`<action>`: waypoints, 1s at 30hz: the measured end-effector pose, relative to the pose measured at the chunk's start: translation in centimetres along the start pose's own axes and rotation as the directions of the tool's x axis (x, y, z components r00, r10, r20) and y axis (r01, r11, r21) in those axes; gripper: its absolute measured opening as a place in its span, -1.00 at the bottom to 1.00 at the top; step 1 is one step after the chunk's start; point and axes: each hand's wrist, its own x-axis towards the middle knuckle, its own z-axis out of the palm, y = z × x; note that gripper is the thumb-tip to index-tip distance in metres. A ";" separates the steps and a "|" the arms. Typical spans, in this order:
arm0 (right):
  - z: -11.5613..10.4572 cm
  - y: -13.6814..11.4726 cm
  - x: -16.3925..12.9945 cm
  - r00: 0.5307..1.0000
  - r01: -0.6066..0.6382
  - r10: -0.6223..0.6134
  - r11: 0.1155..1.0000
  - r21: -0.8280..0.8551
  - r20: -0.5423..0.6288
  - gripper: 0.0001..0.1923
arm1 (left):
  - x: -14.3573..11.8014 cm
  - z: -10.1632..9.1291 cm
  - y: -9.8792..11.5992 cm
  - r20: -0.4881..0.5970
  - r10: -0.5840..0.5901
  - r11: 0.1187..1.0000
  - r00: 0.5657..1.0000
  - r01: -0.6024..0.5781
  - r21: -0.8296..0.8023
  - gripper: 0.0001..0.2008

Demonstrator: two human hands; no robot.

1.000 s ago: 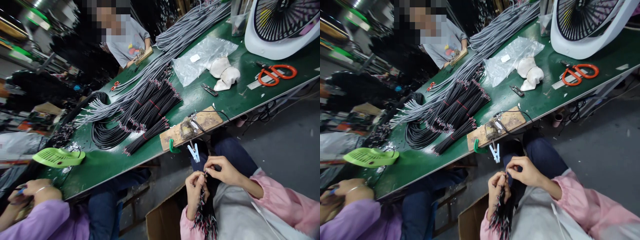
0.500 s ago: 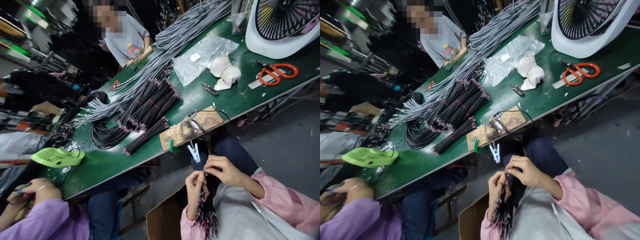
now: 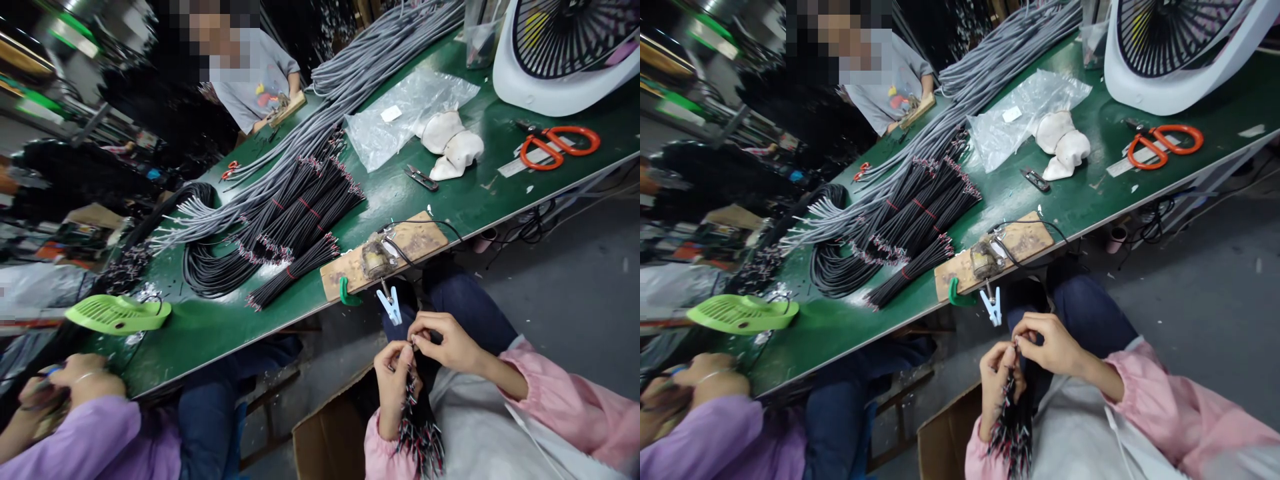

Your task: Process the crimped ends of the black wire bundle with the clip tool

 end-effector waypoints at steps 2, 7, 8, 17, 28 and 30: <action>-0.2 0.0 -0.1 0.999 0.019 -0.020 0.999 0.040 0.026 -0.89 | 0.1 -0.1 -0.1 0.007 -0.007 1.000 1.000 0.007 -0.016 -0.63; -0.6 -0.1 -0.2 0.996 0.044 -0.048 0.998 0.053 0.075 -0.89 | 0.0 -0.2 -0.2 0.075 -0.011 0.999 0.997 0.014 -0.040 -0.63; -0.6 -0.1 -0.2 0.996 0.043 -0.046 0.998 0.043 0.073 -0.88 | 0.0 -0.2 -0.2 0.083 -0.013 0.999 0.996 0.016 -0.036 -0.63; -0.3 -0.2 -0.3 0.997 0.046 -0.046 0.999 0.007 0.059 -0.86 | -0.6 -0.4 -0.5 0.098 -0.032 0.998 0.995 0.027 0.050 -0.70; 0.7 0.4 -0.3 0.988 -0.111 0.099 0.988 0.105 0.116 -0.77 | -0.6 -1.3 -0.2 0.139 0.042 0.984 0.989 -0.065 0.164 -0.73; 0.9 0.5 -0.3 0.973 -0.201 0.157 0.938 0.283 0.170 -0.76 | -0.7 -1.1 -0.5 0.146 0.042 0.994 0.988 -0.056 0.094 -0.70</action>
